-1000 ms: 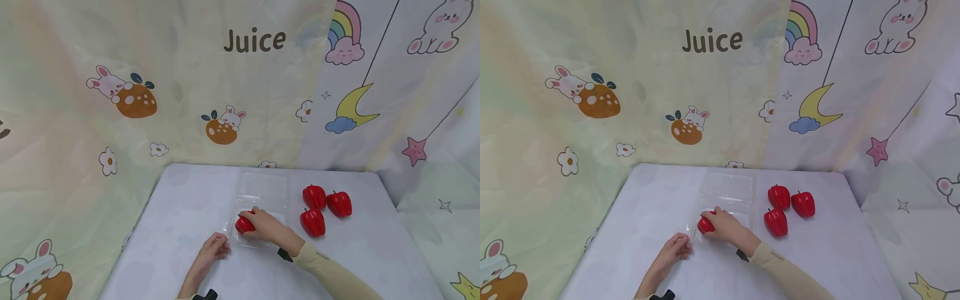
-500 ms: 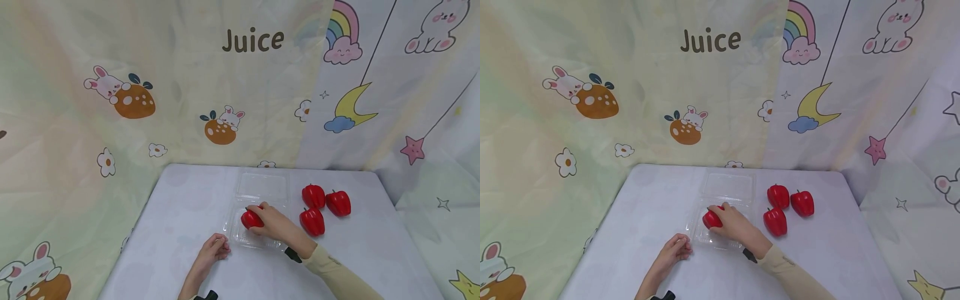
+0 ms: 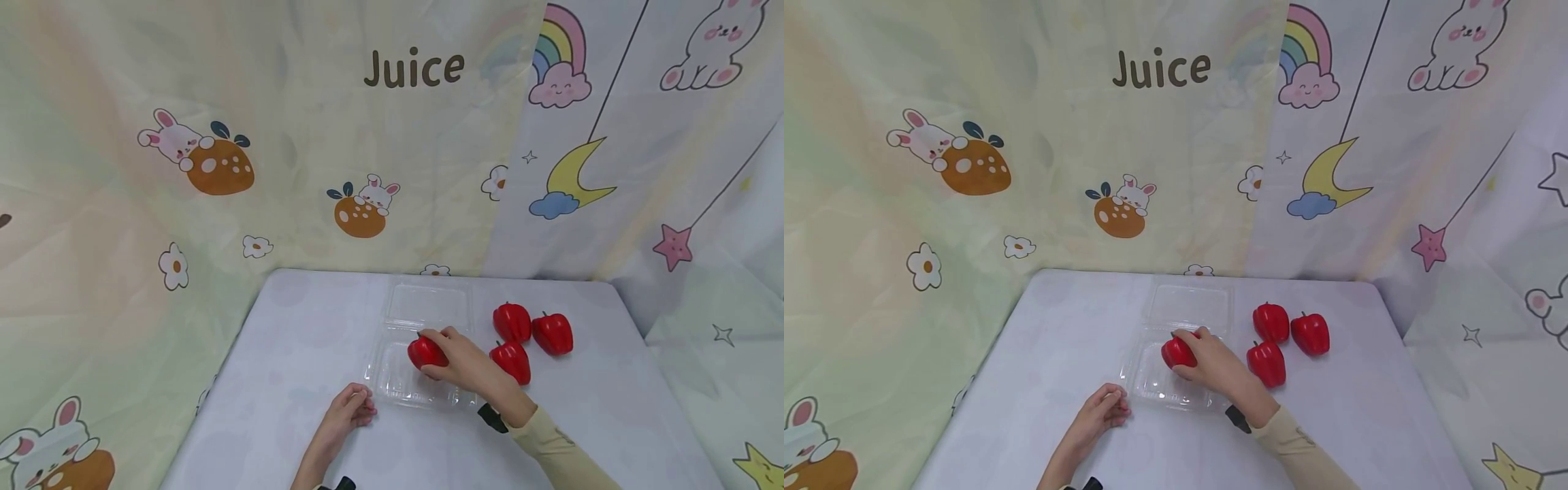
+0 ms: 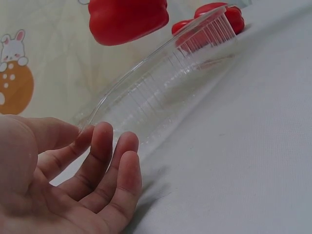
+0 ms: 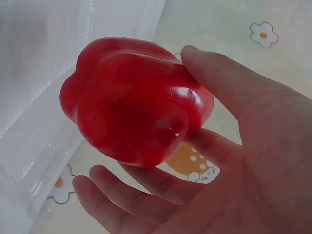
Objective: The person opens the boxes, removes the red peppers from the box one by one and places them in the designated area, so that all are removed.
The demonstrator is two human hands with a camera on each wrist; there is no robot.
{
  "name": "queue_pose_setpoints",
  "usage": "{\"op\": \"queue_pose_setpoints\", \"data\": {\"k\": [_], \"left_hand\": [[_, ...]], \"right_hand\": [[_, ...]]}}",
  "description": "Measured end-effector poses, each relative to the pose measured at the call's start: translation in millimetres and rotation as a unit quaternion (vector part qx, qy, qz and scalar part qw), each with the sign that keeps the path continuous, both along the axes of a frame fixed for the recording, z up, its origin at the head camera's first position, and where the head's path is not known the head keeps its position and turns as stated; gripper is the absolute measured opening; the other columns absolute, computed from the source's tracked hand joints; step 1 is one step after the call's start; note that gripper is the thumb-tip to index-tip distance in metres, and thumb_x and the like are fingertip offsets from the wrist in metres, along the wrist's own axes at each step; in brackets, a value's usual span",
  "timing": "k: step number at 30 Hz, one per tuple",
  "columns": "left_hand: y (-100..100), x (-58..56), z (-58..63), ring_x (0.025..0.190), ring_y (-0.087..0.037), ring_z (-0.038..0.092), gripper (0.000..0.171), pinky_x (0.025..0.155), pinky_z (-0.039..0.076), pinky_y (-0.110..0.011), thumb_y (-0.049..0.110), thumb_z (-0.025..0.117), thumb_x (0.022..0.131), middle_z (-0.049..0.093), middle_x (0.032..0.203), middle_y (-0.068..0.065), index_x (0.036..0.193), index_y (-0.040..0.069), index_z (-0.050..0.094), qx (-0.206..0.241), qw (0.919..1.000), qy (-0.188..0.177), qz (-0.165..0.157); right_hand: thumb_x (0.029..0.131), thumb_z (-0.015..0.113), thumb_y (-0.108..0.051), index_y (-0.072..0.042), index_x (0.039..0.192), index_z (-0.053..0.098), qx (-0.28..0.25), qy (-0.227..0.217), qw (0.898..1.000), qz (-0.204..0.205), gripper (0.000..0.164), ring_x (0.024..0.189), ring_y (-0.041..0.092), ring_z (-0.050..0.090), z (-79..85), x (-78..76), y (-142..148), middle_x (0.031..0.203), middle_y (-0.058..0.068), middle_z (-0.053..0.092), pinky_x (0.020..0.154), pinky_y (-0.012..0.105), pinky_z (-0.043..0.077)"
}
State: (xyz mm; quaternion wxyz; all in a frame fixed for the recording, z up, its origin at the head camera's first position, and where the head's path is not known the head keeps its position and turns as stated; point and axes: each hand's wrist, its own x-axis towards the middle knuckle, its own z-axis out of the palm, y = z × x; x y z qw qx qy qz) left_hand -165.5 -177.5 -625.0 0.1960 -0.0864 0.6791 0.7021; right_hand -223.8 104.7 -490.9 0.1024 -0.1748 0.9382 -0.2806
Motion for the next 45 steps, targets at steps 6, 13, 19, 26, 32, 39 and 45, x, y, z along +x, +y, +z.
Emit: {"op": "queue_pose_setpoints", "data": {"k": [6,13,19,26,32,39,45], "left_hand": [[-1,1.5,2.8,0.093,-0.016,0.068,0.032,0.081,0.056,-0.032,0.032,0.049,0.106,0.064,0.096,-0.001,0.117,0.003,0.056,-0.002,1.0,0.004,0.0],[0,1.6,2.3,0.094,-0.015,0.068,0.031,0.082,0.055,-0.033,0.032,0.047,0.107,0.064,0.097,-0.001,0.117,0.004,0.056,0.0,1.0,0.004,-0.001],[0,0.6,-0.3,0.093,-0.015,0.068,0.029,0.08,0.055,-0.031,0.034,0.05,0.105,0.064,0.096,0.0,0.114,0.007,0.057,0.0,1.0,0.005,0.0],[0,3.0,2.3,0.094,-0.016,0.067,0.03,0.08,0.055,-0.032,0.032,0.048,0.106,0.064,0.096,-0.001,0.116,0.005,0.056,-0.005,1.0,0.006,0.0],[-1,-0.9,-3.3,0.094,-0.016,0.068,0.03,0.081,0.055,-0.03,0.032,0.05,0.105,0.064,0.097,-0.001,0.115,0.004,0.056,0.003,0.9999,0.015,-0.005],[-2,-1.9,-4.2,0.094,-0.016,0.068,0.03,0.081,0.056,-0.031,0.033,0.051,0.105,0.064,0.097,-0.001,0.115,0.005,0.057,0.001,0.9999,0.014,-0.004],[-2,-1.2,-2.7,0.094,-0.016,0.068,0.032,0.082,0.056,-0.031,0.033,0.051,0.105,0.064,0.098,-0.002,0.116,0.003,0.056,-0.004,0.9999,0.013,-0.002]], "right_hand": [[0.069,0.092,-0.032,-0.024,0.143,0.051,-0.014,-0.005,1.0,-0.009,0.085,0.115,0.026,0.058,1.8,0.7,9,0.128,0.009,0.058,0.075,0.043,0.061],[0.069,0.091,-0.034,-0.026,0.144,0.049,-0.025,-0.007,0.999,-0.031,0.086,0.118,0.029,0.057,4.9,1.0,27,0.132,0.011,0.057,0.076,0.044,0.06],[0.07,0.09,-0.036,-0.024,0.145,0.049,-0.023,0.002,0.999,-0.039,0.086,0.118,0.031,0.057,5.6,2.2,41,0.132,0.013,0.057,0.076,0.045,0.06],[0.069,0.09,-0.038,-0.023,0.144,0.049,-0.023,-0.011,0.998,-0.053,0.088,0.119,0.034,0.056,7.0,6.7,53,0.133,0.014,0.055,0.075,0.046,0.06],[0.07,0.089,-0.039,-0.02,0.144,0.048,-0.026,-0.001,0.998,-0.061,0.087,0.12,0.038,0.055,7.7,8.8,68,0.134,0.018,0.054,0.075,0.047,0.06],[0.074,0.087,-0.038,-0.015,0.145,0.046,-0.033,0.0,0.997,-0.075,0.085,0.123,0.045,0.053,8.3,13.2,86,0.136,0.023,0.052,0.077,0.051,0.06],[0.076,0.085,-0.038,-0.012,0.148,0.042,-0.029,0.007,0.995,-0.1,0.088,0.124,0.049,0.049,8.0,18.6,107,0.136,0.027,0.05,0.076,0.054,0.059]]}}
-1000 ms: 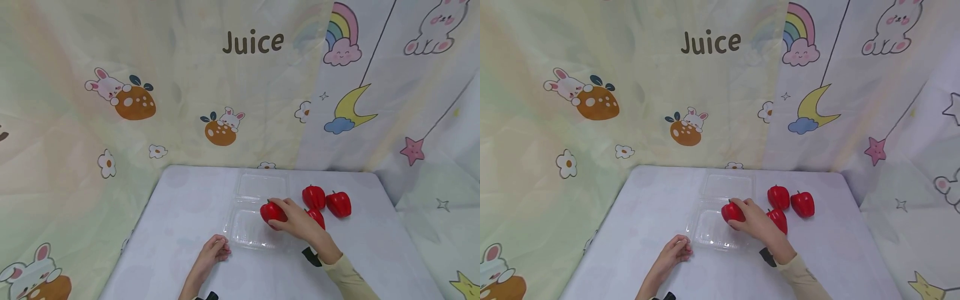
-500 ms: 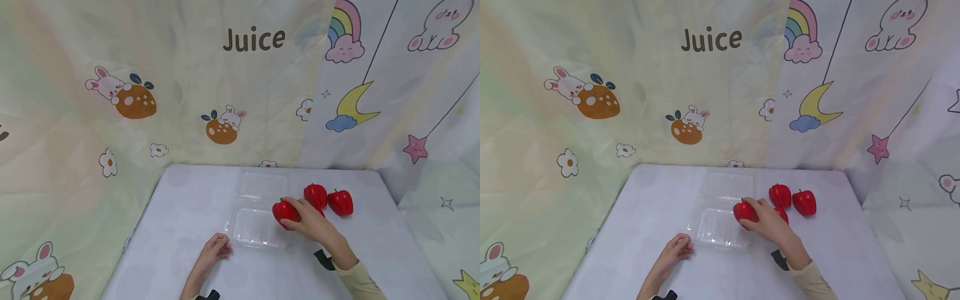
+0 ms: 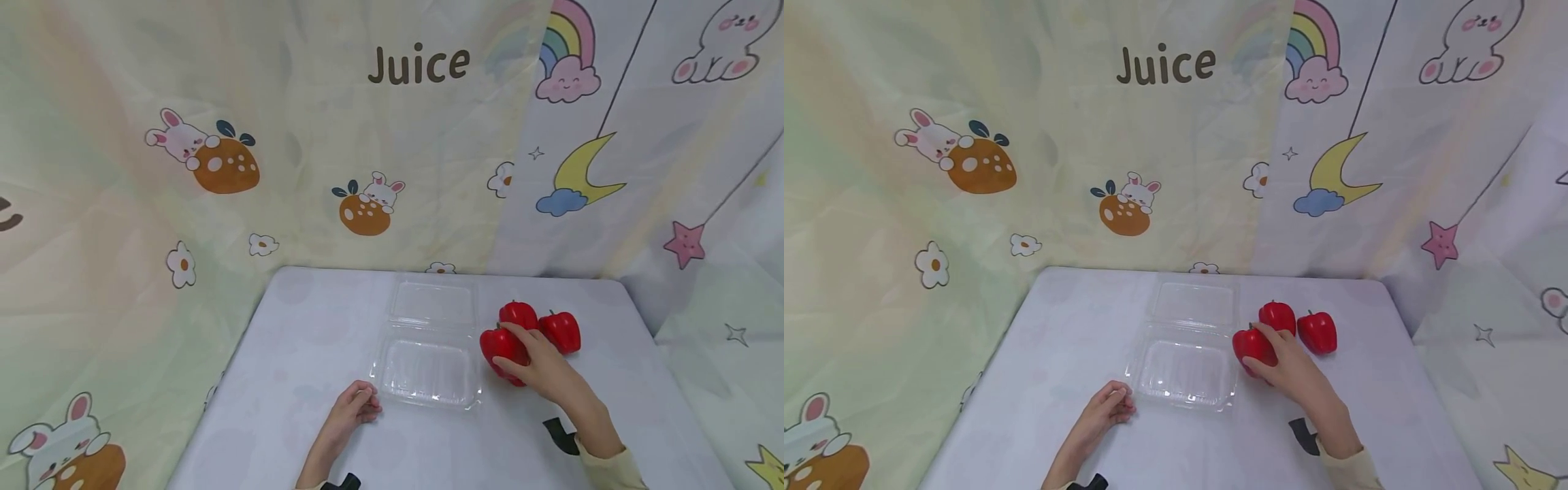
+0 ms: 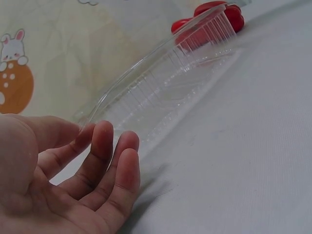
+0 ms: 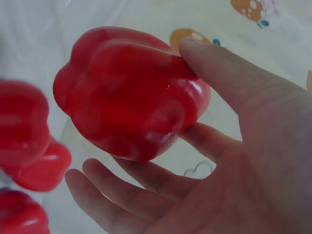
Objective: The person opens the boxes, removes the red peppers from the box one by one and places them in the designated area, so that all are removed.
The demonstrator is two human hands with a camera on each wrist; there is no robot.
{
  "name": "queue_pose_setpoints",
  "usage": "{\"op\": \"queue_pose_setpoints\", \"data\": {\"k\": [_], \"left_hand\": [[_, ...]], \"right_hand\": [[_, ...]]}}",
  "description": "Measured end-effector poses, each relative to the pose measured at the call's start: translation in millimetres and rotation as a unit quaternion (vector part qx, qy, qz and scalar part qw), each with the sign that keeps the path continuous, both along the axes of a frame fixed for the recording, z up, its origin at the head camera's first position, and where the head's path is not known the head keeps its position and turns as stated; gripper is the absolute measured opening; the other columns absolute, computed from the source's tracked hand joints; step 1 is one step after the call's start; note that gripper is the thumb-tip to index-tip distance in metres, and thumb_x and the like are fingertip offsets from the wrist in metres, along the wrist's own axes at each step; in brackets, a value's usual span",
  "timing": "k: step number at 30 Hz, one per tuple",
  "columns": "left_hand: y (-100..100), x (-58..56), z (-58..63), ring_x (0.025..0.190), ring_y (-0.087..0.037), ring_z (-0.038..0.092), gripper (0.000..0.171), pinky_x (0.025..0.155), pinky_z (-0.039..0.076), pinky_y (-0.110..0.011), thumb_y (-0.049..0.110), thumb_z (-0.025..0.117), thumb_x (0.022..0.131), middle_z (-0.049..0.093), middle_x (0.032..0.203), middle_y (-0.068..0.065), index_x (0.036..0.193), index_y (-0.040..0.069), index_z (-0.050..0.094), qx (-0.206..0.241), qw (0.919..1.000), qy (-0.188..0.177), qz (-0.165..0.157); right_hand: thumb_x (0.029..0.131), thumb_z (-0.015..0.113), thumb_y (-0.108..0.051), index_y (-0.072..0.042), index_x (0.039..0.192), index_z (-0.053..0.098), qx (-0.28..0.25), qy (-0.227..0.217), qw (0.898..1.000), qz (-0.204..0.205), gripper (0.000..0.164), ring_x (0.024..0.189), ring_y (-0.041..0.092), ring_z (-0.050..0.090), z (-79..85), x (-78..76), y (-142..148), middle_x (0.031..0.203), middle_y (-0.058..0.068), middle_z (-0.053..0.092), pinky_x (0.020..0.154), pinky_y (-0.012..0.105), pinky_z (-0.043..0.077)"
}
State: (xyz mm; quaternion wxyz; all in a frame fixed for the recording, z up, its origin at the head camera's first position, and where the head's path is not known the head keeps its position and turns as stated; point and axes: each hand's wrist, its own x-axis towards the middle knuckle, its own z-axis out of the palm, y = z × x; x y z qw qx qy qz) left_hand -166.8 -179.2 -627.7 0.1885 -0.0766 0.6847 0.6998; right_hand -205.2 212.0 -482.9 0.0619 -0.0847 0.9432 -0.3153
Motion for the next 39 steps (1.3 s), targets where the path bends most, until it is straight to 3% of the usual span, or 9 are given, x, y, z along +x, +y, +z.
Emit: {"op": "queue_pose_setpoints", "data": {"k": [11,19,31,39], "left_hand": [[2,2.0,1.8,0.094,-0.016,0.067,0.033,0.081,0.056,-0.032,0.031,0.049,0.106,0.063,0.098,-0.003,0.118,0.001,0.055,0.0,1.0,-0.002,0.003],[1,1.2,3.6,0.094,-0.016,0.068,0.032,0.082,0.056,-0.032,0.032,0.049,0.106,0.064,0.097,-0.002,0.117,0.003,0.056,-0.001,1.0,-0.004,0.003],[2,-0.2,2.2,0.093,-0.015,0.067,0.031,0.082,0.056,-0.033,0.03,0.047,0.107,0.064,0.098,-0.002,0.118,0.002,0.056,-0.007,1.0,-0.005,0.004],[2,0.1,3.1,0.093,-0.015,0.068,0.033,0.081,0.056,-0.032,0.032,0.049,0.106,0.065,0.097,-0.001,0.118,0.002,0.056,-0.012,0.9999,-0.005,0.005]], "right_hand": [[0.077,0.085,-0.039,-0.004,0.147,0.038,0.021,-0.001,0.999,-0.042,0.091,0.119,0.056,0.047,-12.0,11.0,48,0.133,0.035,0.046,0.072,0.055,0.059],[0.08,0.083,-0.036,0.002,0.147,0.032,0.047,-0.023,0.994,-0.1,0.093,0.113,0.058,0.045,-22.4,9.1,77,0.126,0.039,0.043,0.07,0.056,0.059],[0.081,0.08,-0.036,0.007,0.145,0.028,0.08,-0.113,0.979,-0.152,0.093,0.112,0.059,0.044,-57.7,1.8,86,0.122,0.043,0.039,0.073,0.056,0.058],[0.085,0.076,-0.032,0.007,0.145,0.027,0.075,-0.108,0.976,-0.175,0.086,0.111,0.061,0.043,-76.7,-1.6,81,0.121,0.044,0.032,0.076,0.06,0.057]]}}
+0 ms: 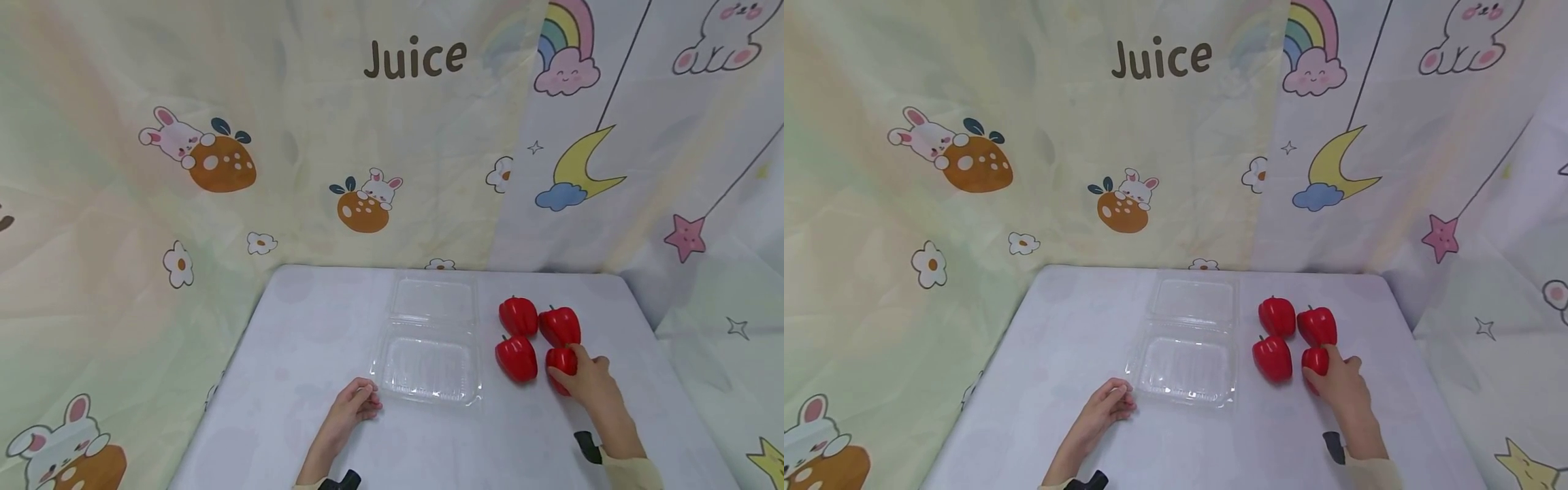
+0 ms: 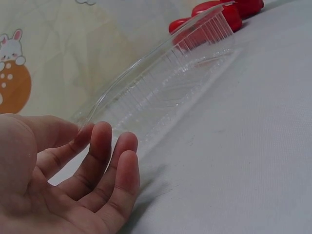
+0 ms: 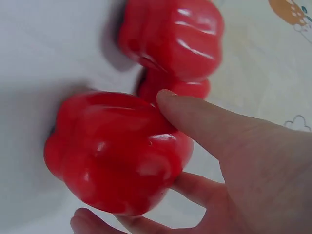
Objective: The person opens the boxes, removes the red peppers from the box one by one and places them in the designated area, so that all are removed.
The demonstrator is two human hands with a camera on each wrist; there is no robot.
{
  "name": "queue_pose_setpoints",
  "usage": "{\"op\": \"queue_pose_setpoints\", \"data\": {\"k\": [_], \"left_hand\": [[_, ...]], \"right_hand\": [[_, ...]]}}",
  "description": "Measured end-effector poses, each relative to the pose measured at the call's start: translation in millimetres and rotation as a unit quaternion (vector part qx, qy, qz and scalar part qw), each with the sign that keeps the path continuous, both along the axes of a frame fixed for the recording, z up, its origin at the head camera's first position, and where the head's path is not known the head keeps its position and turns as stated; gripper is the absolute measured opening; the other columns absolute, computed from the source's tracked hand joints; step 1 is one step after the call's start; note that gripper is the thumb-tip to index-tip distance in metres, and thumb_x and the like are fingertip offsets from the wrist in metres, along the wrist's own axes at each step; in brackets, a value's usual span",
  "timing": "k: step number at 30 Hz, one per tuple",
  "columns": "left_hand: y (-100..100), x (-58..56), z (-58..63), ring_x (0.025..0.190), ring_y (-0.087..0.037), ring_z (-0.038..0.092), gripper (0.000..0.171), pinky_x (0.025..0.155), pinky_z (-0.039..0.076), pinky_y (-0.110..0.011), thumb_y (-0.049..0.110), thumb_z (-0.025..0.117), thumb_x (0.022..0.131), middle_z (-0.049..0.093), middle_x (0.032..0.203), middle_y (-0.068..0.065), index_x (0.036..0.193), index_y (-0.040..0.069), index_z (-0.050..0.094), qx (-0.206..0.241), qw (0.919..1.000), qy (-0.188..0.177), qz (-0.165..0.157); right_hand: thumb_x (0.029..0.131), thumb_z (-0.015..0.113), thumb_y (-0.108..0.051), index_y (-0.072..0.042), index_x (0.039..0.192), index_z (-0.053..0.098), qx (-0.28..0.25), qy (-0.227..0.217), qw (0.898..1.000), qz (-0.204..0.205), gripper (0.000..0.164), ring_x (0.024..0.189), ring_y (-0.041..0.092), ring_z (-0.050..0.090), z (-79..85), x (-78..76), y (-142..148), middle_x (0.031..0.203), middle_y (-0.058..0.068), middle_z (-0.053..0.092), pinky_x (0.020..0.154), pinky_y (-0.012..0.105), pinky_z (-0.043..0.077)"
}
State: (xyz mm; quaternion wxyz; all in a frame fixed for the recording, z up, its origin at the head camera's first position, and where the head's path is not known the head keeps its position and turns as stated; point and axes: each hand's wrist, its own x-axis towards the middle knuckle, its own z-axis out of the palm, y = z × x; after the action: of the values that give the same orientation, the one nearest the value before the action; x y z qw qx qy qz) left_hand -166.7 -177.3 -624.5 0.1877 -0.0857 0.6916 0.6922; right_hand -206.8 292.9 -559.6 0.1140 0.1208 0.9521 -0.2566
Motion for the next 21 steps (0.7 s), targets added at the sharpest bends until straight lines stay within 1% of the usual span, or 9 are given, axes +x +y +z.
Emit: {"op": "queue_pose_setpoints", "data": {"k": [5,10,17,21], "left_hand": [[-0.6,1.1,0.1,0.093,-0.015,0.068,0.033,0.081,0.056,-0.031,0.034,0.05,0.105,0.065,0.097,-0.002,0.117,0.003,0.057,-0.002,1.0,-0.003,0.001],[-1.2,1.1,-1.4,0.093,-0.015,0.068,0.032,0.081,0.056,-0.031,0.035,0.051,0.105,0.065,0.098,-0.002,0.116,0.005,0.058,-0.003,1.0,-0.006,0.0],[-1.5,1.2,-0.1,0.093,-0.015,0.068,0.031,0.08,0.056,-0.03,0.034,0.051,0.105,0.065,0.097,-0.001,0.115,0.005,0.058,0.001,1.0,-0.004,0.002],[-6.3,1.9,1.4,0.093,-0.015,0.067,0.033,0.08,0.055,-0.031,0.034,0.051,0.105,0.066,0.098,-0.002,0.115,0.004,0.058,-0.002,1.0,-0.006,-0.004]], "right_hand": [[0.086,0.075,-0.031,0.006,0.146,0.027,0.006,0.011,1.0,-0.005,0.086,0.109,0.059,0.045,-2.5,-1.7,-3.1,0.12,0.043,0.032,0.077,0.059,0.057],[0.085,0.076,-0.033,0.006,0.147,0.025,0.005,0.003,1.0,-0.006,0.089,0.11,0.06,0.044,-1.9,-1.0,-3.1,0.122,0.044,0.031,0.077,0.06,0.056],[0.084,0.076,-0.036,0.006,0.148,0.022,-0.001,-0.009,1.0,-0.008,0.093,0.116,0.062,0.039,4.4,1.7,-0.4,0.127,0.045,0.03,0.081,0.063,0.055],[0.085,0.075,-0.04,0.008,0.15,0.018,-0.008,-0.009,1.0,-0.011,0.099,0.12,0.063,0.036,7.5,3.3,1.5,0.131,0.046,0.027,0.082,0.064,0.054]]}}
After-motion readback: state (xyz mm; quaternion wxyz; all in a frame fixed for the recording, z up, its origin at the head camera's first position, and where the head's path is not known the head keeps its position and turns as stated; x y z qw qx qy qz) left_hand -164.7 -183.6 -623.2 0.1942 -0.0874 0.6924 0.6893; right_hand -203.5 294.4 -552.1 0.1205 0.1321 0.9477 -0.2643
